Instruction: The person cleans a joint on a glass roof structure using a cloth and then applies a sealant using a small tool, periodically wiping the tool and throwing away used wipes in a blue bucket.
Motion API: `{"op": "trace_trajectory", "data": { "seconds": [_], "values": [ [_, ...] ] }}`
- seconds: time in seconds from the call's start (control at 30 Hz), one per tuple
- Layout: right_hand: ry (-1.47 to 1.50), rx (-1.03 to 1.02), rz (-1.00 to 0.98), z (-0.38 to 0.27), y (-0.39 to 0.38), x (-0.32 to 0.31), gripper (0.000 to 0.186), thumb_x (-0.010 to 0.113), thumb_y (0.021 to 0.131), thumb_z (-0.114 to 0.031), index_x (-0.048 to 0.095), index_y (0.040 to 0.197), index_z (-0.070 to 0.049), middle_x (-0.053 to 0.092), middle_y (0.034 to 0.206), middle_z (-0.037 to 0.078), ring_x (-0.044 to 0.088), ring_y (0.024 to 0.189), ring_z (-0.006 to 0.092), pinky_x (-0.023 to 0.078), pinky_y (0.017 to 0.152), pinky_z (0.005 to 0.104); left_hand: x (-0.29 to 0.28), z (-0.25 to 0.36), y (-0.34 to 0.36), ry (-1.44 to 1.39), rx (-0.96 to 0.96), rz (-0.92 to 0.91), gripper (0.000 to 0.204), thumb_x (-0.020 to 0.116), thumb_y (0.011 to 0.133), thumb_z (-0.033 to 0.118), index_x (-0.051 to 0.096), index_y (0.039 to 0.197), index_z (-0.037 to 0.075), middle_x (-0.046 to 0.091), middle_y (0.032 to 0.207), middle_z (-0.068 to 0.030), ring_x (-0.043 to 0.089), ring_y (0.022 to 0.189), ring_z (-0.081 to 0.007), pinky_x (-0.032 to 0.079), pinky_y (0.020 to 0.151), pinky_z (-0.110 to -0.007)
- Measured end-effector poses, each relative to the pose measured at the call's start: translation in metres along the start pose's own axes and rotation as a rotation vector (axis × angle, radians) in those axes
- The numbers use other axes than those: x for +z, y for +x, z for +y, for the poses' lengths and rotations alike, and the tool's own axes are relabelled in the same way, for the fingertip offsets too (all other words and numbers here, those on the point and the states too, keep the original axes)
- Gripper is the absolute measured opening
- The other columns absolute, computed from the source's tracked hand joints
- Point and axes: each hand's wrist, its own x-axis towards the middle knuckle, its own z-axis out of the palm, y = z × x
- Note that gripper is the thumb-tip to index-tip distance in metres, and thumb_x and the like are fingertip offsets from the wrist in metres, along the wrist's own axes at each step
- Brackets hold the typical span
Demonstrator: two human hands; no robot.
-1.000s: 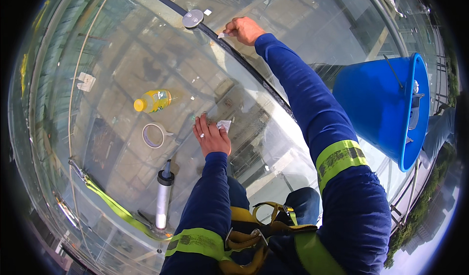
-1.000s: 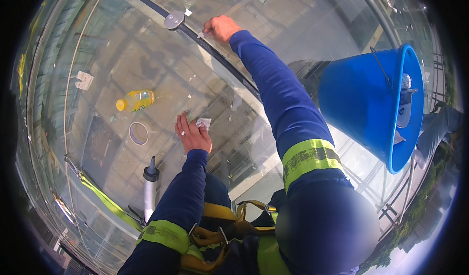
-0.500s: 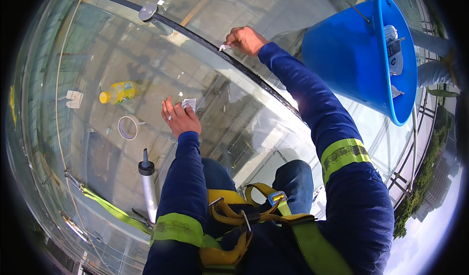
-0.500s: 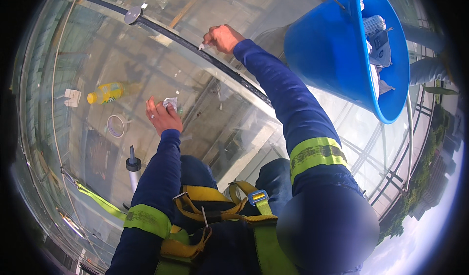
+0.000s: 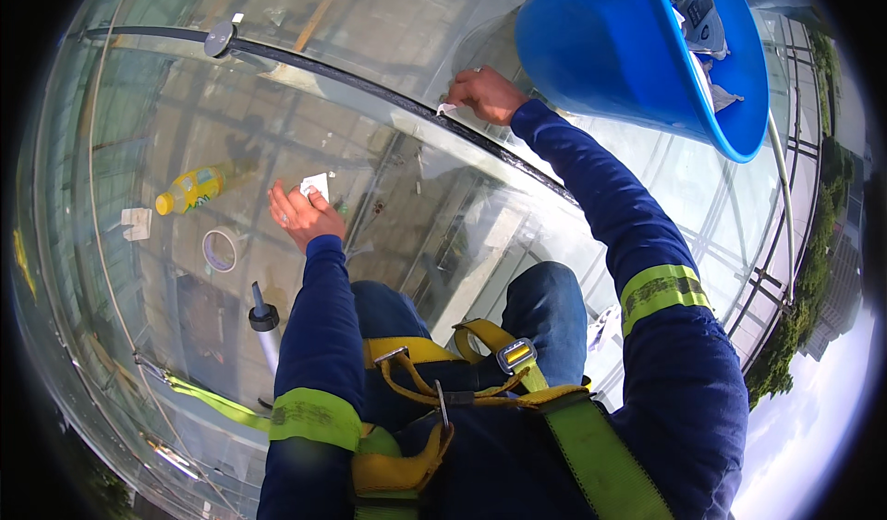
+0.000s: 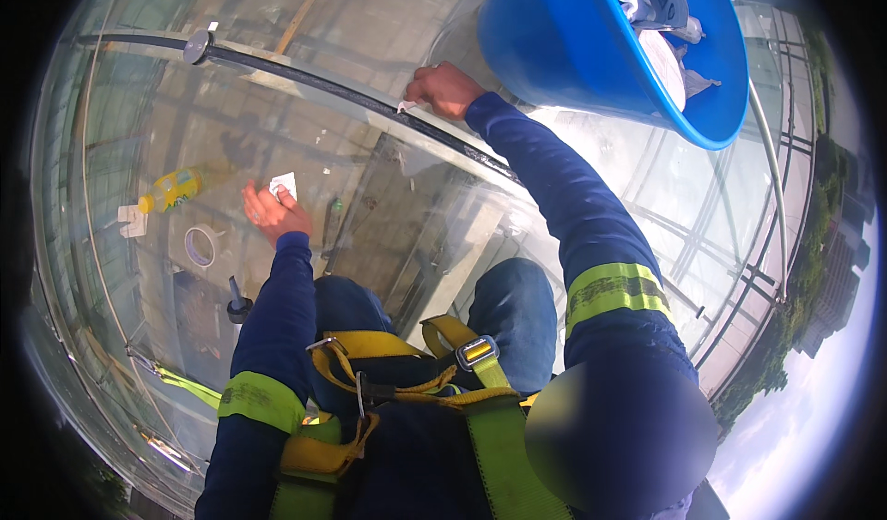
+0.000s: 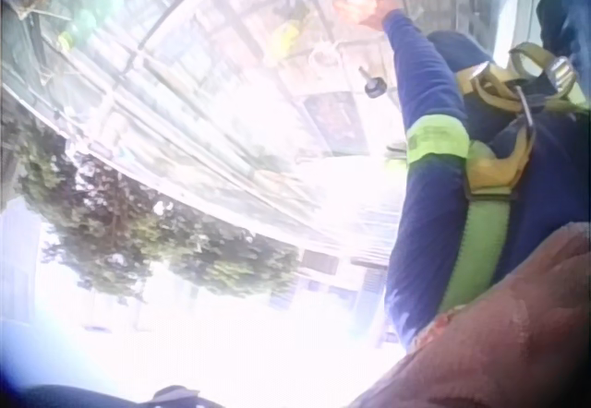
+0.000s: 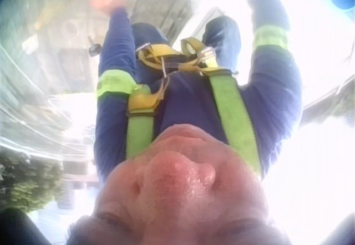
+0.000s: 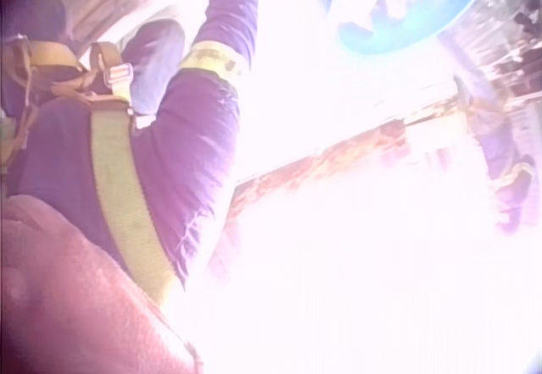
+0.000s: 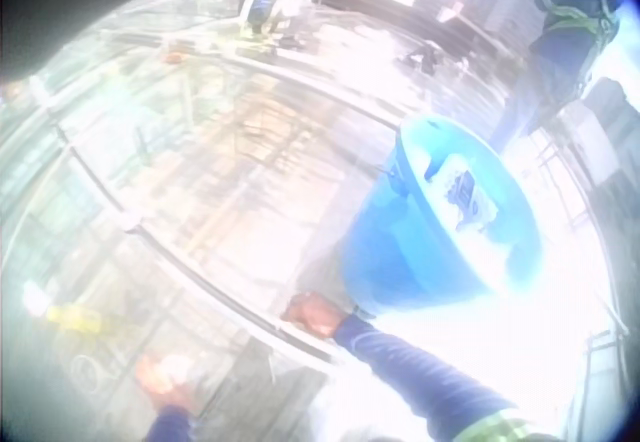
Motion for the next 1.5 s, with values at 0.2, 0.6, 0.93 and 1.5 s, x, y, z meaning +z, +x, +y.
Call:
{"op": "trace_trajectory", "data": {
  "seconds": [0.2, 0.6, 0.93, 1.5],
  "values": [
    [-0.079, 0.059, -0.109, 0.004, -0.051, -0.002, 0.036, 0.059, 0.074, 0.001, 0.073, 0.100, -0.019, 0.068, 0.100, 0.006, 0.066, 0.098, 0.0326, 0.050, 0.091, 0.0446, 0.000, -0.004, -0.003, -0.016, -0.026, -0.013, 0.025, 0.054, 0.095, 0.018, 0.057, 0.102, -0.006, 0.044, 0.139, -0.0242, 0.040, 0.132, -0.0458, 0.032, 0.110, -0.058],
    [-0.125, 0.019, -0.165, 0.037, -0.156, -0.016, 0.038, 0.059, 0.076, 0.002, 0.071, 0.104, -0.019, 0.067, 0.106, 0.003, 0.062, 0.109, 0.0252, 0.044, 0.094, 0.0425, 0.020, -0.027, -0.008, 0.035, 0.101, -0.012, 0.030, 0.052, 0.098, 0.023, 0.054, 0.114, -0.002, 0.042, 0.145, -0.0229, 0.038, 0.135, -0.0428, 0.037, 0.108, -0.054],
    [-0.122, 0.009, -0.225, 0.057, -0.259, -0.031, 0.032, 0.057, 0.078, 0.002, 0.068, 0.099, -0.020, 0.064, 0.102, 0.001, 0.062, 0.104, 0.0204, 0.038, 0.097, 0.0383, 0.015, -0.044, -0.025, -0.460, -0.241, -0.098, 0.046, 0.059, 0.100, 0.028, 0.052, 0.130, -0.005, 0.055, 0.134, -0.0242, 0.060, 0.111, -0.0346, 0.049, 0.094, -0.042],
    [-0.178, -0.060, -0.284, 0.095, -0.429, -0.049, 0.020, 0.062, 0.073, -0.002, 0.065, 0.085, -0.018, 0.061, 0.093, 0.000, 0.064, 0.090, 0.0193, 0.038, 0.093, 0.0363, -0.039, 0.168, -0.143, -0.736, -0.257, -0.300, 0.046, 0.057, 0.103, 0.026, 0.049, 0.138, -0.003, 0.060, 0.121, -0.0120, 0.058, 0.103, -0.0176, 0.048, 0.093, -0.030]
  ]
}}
